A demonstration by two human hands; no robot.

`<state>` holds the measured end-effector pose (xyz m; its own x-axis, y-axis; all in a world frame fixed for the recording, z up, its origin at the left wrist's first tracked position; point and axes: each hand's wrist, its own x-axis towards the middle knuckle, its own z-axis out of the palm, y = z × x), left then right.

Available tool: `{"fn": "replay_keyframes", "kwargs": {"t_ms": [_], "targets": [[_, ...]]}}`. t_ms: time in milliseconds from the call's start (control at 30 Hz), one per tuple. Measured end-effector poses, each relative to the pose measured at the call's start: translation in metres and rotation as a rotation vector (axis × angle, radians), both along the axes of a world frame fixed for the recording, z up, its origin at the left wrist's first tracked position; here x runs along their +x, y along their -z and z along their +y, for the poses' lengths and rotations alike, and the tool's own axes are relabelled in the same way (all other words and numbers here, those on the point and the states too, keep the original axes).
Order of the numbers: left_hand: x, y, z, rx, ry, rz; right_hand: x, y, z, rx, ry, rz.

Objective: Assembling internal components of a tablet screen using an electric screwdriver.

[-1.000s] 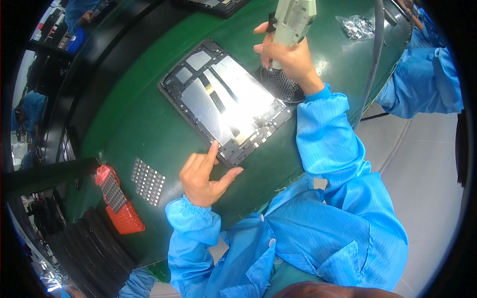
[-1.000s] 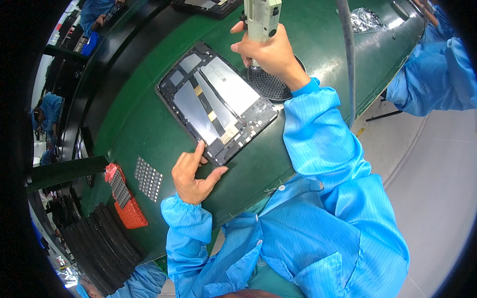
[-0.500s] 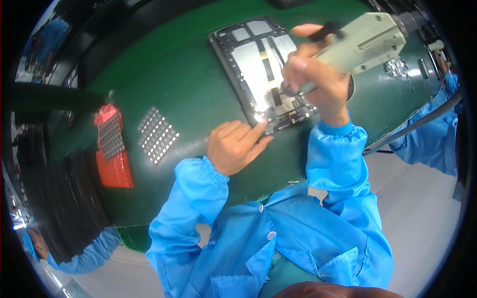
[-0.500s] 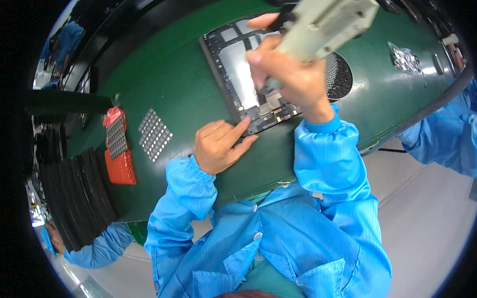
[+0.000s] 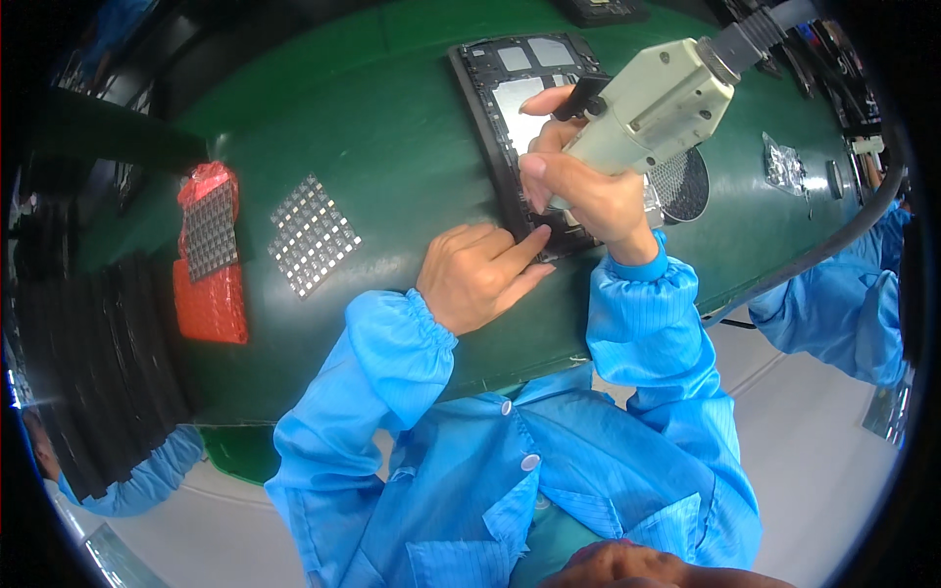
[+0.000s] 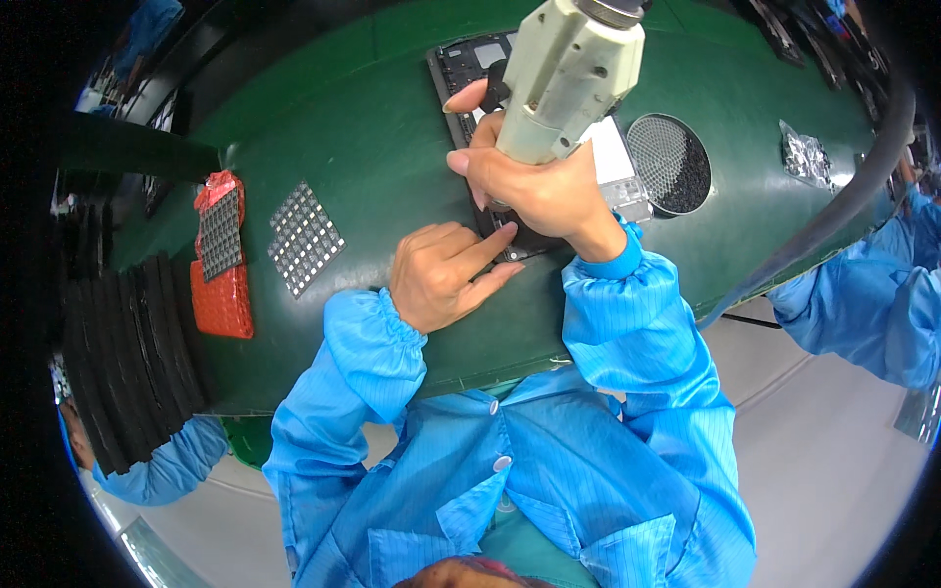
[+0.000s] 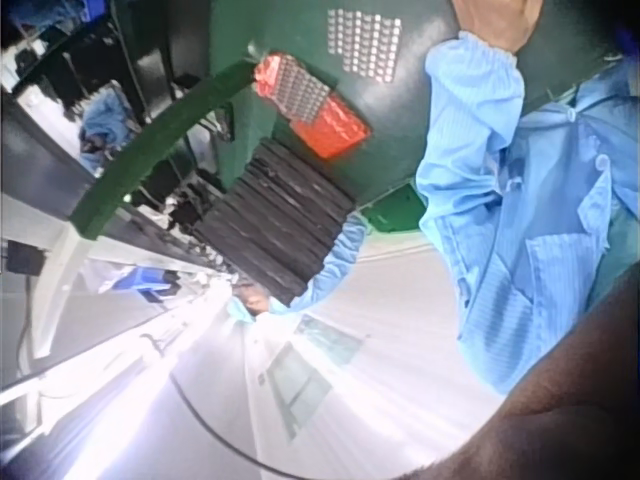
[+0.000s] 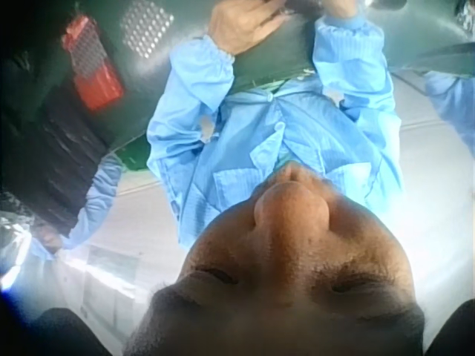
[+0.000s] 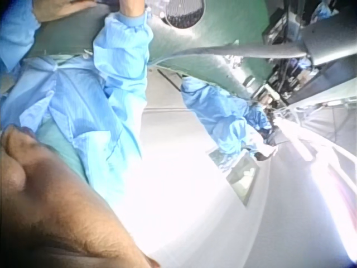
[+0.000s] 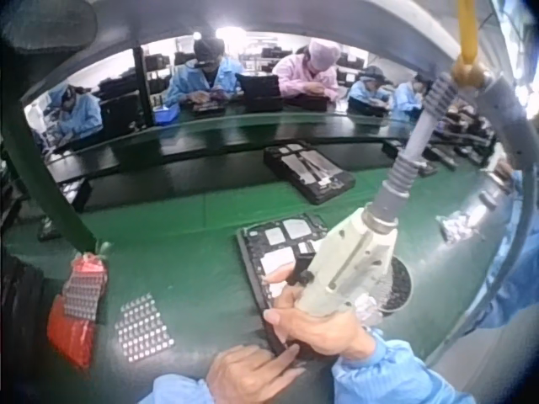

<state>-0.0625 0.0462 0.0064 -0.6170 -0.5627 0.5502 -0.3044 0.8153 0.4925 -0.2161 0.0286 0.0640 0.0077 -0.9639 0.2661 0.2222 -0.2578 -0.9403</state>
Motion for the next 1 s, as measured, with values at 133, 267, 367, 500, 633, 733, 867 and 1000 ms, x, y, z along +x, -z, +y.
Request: {"fn": "replay_keyframes", "kwargs": {"t_ms": [133,267,367,500,633,733,867,1000], "targets": [[0.001,0.001,0.001,0.004,-0.006,-0.002,-0.004,0.002,0.001,0.018,-0.054,0.132],[0.002,0.001,0.001,0.005,-0.006,-0.003,0.002,0.005,0.006,-0.028,-0.045,0.219],[0.002,0.003,0.0,0.006,0.006,-0.011,0.004,0.009,0.008,-0.118,-0.023,0.267],[0.0,0.0,0.0,-0.002,0.001,-0.018,0.005,0.004,0.008,-0.057,0.056,0.165],[0.0,-0.003,0.0,-0.05,0.018,-0.031,-0.004,-0.008,0.008,-0.024,0.15,0.075],[-0.015,-0.007,0.002,-0.274,0.075,0.119,-0.012,-0.017,0.007,-0.127,0.272,0.103],[-0.033,-0.01,0.002,-0.153,-0.023,-0.06,-0.034,-0.013,0.004,-0.241,0.29,-0.05],[-0.026,-0.002,-0.015,-0.187,-0.09,-0.104,-0.05,-0.003,0.006,-0.232,0.291,-0.092]]}}
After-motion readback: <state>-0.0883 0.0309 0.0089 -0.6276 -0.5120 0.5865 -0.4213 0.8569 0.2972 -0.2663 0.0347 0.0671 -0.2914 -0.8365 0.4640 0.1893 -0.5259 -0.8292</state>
